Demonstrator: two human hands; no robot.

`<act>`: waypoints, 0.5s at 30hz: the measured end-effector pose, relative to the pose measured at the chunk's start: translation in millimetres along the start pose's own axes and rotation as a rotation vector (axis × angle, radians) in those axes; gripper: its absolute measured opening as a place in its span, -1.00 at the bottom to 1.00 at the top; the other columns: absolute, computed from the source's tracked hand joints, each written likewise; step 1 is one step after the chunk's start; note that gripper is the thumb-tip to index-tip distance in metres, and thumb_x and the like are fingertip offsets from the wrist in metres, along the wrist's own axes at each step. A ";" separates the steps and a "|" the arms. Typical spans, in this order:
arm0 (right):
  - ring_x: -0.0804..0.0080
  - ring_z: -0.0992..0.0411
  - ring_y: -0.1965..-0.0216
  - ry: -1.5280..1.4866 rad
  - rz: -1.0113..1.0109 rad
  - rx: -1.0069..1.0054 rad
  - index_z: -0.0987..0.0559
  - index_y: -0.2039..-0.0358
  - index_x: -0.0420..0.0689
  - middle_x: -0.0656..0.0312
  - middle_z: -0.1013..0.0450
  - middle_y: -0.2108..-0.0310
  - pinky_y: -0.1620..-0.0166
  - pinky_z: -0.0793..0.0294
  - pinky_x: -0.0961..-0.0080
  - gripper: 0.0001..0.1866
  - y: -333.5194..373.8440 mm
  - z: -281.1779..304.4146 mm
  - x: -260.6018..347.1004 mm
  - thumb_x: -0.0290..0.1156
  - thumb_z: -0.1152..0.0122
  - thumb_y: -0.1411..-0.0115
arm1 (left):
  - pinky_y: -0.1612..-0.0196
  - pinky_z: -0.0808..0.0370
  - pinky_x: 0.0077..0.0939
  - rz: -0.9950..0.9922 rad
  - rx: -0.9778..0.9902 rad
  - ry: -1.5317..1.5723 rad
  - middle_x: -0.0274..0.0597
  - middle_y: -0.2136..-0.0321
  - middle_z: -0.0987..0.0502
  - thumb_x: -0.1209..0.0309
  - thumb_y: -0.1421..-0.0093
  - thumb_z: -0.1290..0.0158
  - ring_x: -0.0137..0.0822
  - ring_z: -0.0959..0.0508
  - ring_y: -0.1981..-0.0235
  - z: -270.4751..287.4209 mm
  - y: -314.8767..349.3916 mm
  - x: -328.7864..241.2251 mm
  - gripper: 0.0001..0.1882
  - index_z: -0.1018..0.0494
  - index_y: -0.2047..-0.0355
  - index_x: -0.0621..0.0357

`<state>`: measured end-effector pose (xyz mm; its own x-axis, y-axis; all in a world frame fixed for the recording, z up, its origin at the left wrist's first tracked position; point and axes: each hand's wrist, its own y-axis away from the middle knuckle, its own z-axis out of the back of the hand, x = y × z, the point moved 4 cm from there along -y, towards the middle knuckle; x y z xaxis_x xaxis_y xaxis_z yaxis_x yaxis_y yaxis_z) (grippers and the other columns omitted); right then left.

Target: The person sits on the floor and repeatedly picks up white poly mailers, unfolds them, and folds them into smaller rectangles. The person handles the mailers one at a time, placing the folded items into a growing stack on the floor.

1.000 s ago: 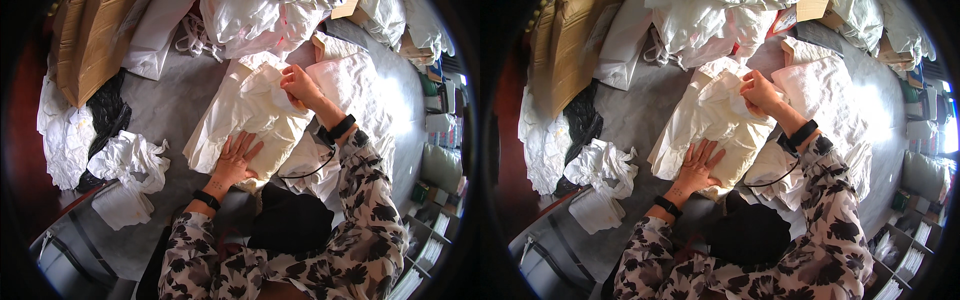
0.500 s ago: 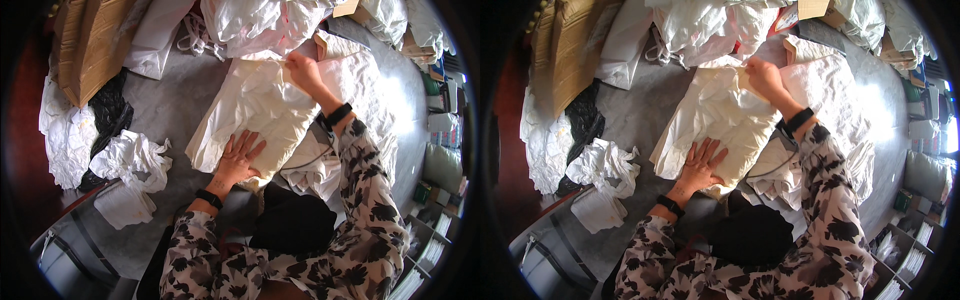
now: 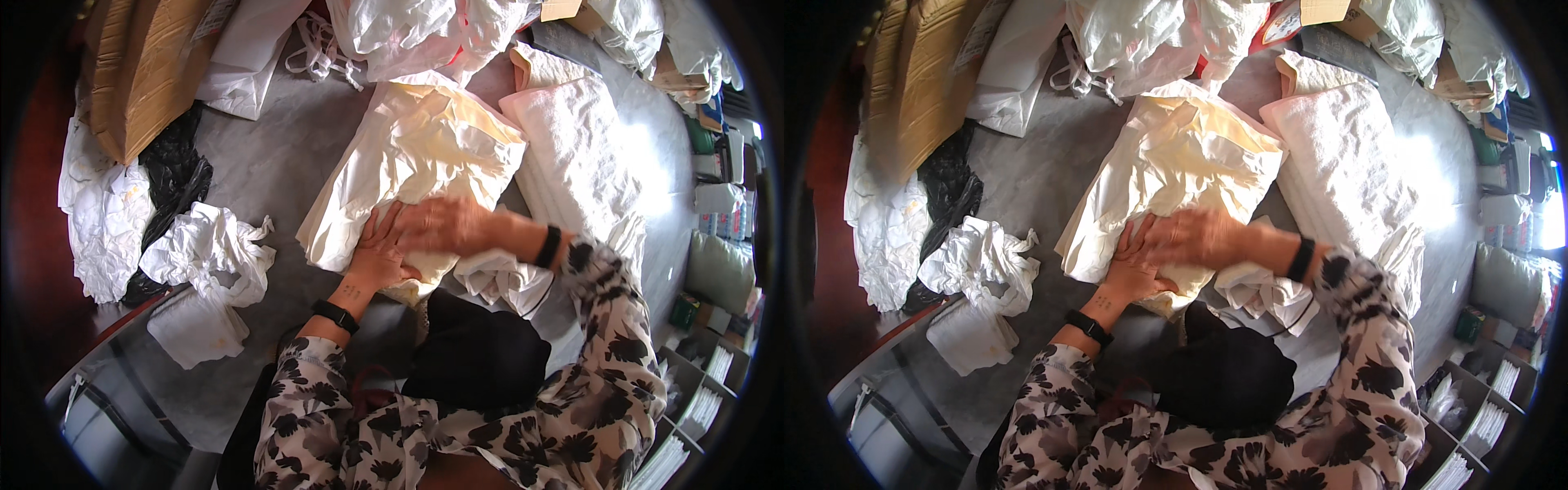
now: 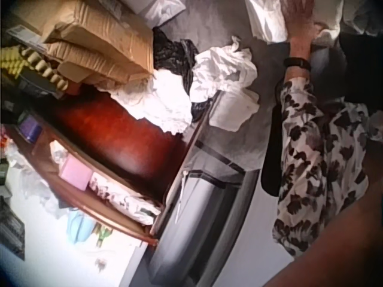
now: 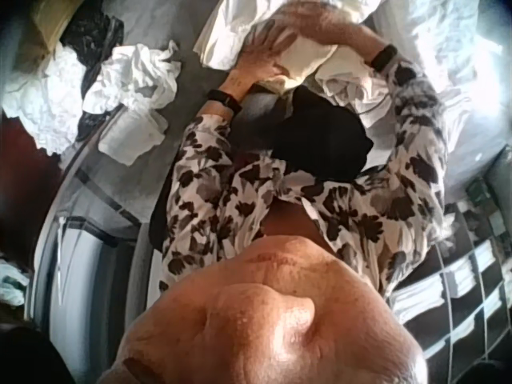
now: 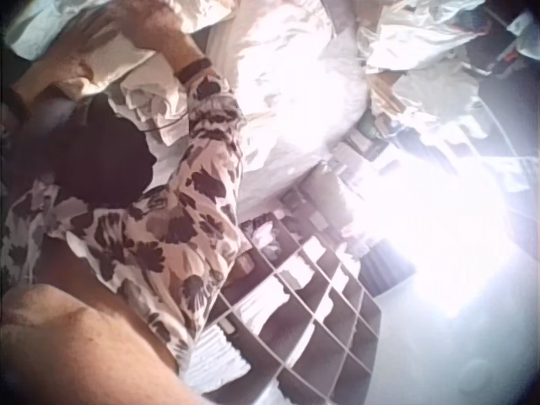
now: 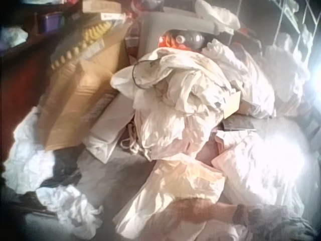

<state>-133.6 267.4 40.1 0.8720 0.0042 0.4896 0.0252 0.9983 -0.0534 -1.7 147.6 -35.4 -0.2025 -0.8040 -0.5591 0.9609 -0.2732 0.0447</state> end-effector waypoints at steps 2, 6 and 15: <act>0.24 -0.28 -0.23 -0.243 -0.418 0.168 -0.39 -0.20 -0.06 0.08 -0.31 -0.20 -0.28 -0.24 0.29 -0.57 3.3 -12.0 -77.4 -0.31 0.11 -0.33 | -0.41 0.20 -0.08 0.029 0.055 -0.038 -0.35 -0.39 0.00 -0.22 0.34 -0.32 -0.22 0.10 -0.43 -0.7 0.7 0.0 0.17 -0.13 -0.34 -0.31; 0.26 -0.15 -0.32 0.604 -0.667 -0.247 -0.33 -0.26 -0.03 0.14 -0.24 -0.28 -0.33 -0.10 0.22 -0.49 24.0 40.1 -138.5 -0.28 0.00 -0.30 | -0.42 0.29 -0.17 0.034 0.082 -0.078 -0.43 -0.43 0.11 -0.25 0.32 -0.30 -0.28 0.15 -0.44 -0.4 1.9 -2.2 0.21 -0.02 -0.38 -0.43; 0.24 -0.22 -0.28 0.334 -0.199 -0.043 -0.39 -0.21 0.06 0.23 -0.23 -0.29 -0.37 -0.08 0.27 -0.48 -36.6 6.5 -53.1 -0.09 -0.06 -0.25 | -0.42 0.30 -0.06 0.035 0.060 -0.028 -0.32 -0.41 0.07 -0.21 0.31 -0.33 -0.22 0.16 -0.44 -2.3 -0.2 0.2 0.17 -0.10 -0.35 -0.33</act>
<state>-184.0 231.0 21.8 0.9589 -0.2159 0.1840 0.2243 0.9742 -0.0258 -1.5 148.7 -37.4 -0.1746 -0.8279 -0.5329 0.9548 -0.2746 0.1137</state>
